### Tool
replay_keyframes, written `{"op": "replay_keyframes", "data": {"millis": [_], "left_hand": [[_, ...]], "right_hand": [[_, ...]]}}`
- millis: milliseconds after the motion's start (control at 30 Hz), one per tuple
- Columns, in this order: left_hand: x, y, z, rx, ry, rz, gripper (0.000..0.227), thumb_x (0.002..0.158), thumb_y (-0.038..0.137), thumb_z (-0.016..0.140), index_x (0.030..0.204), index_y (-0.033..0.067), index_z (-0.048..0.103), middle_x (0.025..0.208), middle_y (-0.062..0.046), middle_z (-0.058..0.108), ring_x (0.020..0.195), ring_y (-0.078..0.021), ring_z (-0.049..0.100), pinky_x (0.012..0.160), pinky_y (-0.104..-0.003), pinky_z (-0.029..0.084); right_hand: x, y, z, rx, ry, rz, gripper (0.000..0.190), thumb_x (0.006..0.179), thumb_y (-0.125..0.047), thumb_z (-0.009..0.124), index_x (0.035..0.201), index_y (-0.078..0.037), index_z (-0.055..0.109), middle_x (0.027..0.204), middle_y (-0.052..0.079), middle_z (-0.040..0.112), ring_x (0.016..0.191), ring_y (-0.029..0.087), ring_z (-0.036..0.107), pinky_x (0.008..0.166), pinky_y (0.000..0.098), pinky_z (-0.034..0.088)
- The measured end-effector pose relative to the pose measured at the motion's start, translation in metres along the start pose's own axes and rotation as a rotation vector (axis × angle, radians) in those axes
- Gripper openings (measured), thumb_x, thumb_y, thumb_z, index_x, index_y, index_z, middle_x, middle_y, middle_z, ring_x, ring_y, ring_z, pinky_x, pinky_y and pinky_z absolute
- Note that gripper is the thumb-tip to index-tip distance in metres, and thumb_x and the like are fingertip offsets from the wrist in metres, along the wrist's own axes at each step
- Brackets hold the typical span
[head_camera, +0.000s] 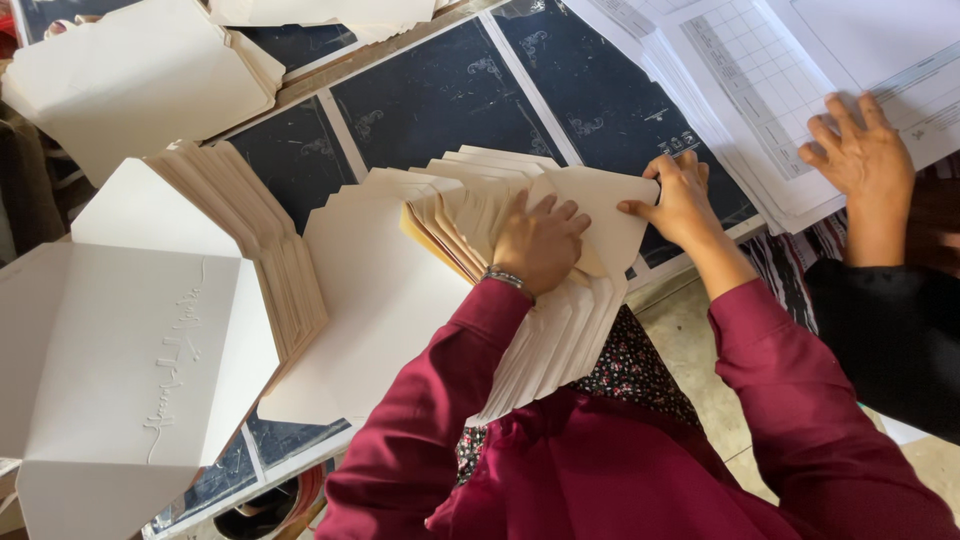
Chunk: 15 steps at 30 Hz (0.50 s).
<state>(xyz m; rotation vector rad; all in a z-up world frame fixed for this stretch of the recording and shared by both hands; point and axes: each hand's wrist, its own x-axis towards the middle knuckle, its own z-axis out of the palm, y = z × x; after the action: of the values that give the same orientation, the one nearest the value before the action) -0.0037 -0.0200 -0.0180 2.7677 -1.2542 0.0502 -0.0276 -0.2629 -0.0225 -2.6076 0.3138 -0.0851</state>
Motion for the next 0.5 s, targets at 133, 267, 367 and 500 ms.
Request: {"op": "replay_keyframes", "data": {"millis": [133, 267, 367, 500], "left_hand": [[-0.010, -0.001, -0.015, 0.034, -0.082, -0.006, 0.043, 0.101, 0.044, 0.045, 0.139, 0.0270, 0.059, 0.143, 0.001, 0.059, 0.142, -0.0260, 0.049, 0.119, -0.062, 0.025], [-0.019, 0.000, -0.036, 0.061, -0.156, 0.019, 0.051, 0.107, 0.039, 0.038, 0.155, 0.0236, 0.049, 0.163, -0.002, 0.046, 0.152, -0.0283, 0.039, 0.122, -0.061, 0.020], [-0.015, 0.000, -0.041, 0.074, -0.208, 0.014, 0.054, 0.107, 0.041, 0.036, 0.157, 0.0237, 0.047, 0.165, -0.001, 0.043, 0.154, -0.0279, 0.036, 0.123, -0.061, 0.017], [-0.013, 0.001, -0.047, 0.055, -0.294, 0.004, 0.055, 0.108, 0.040, 0.033, 0.160, 0.0236, 0.042, 0.168, 0.000, 0.038, 0.156, -0.0271, 0.032, 0.124, -0.061, 0.014]], "right_hand": [[0.010, 0.001, 0.002, 0.164, 0.080, -0.038, 0.051, 0.076, -0.033, 0.096, 0.107, -0.009, 0.063, 0.106, 0.011, 0.054, 0.103, 0.038, 0.057, 0.086, 0.0488, 0.048], [0.005, -0.022, 0.023, 1.088, 0.173, 0.095, 0.019, 0.097, -0.023, 0.080, 0.097, -0.009, 0.066, 0.084, -0.002, 0.062, 0.075, 0.010, 0.067, 0.068, 0.0212, 0.057], [-0.009, -0.063, 0.009, 1.416, -0.083, 0.007, 0.062, 0.108, -0.053, 0.047, 0.131, 0.002, 0.065, 0.131, 0.023, 0.071, 0.104, 0.023, 0.077, 0.085, 0.0339, 0.065], [-0.014, -0.071, 0.018, 1.427, -0.155, -0.066, 0.074, 0.108, -0.060, 0.033, 0.145, 0.000, 0.056, 0.144, 0.025, 0.062, 0.117, 0.030, 0.071, 0.094, 0.0418, 0.062]]}}
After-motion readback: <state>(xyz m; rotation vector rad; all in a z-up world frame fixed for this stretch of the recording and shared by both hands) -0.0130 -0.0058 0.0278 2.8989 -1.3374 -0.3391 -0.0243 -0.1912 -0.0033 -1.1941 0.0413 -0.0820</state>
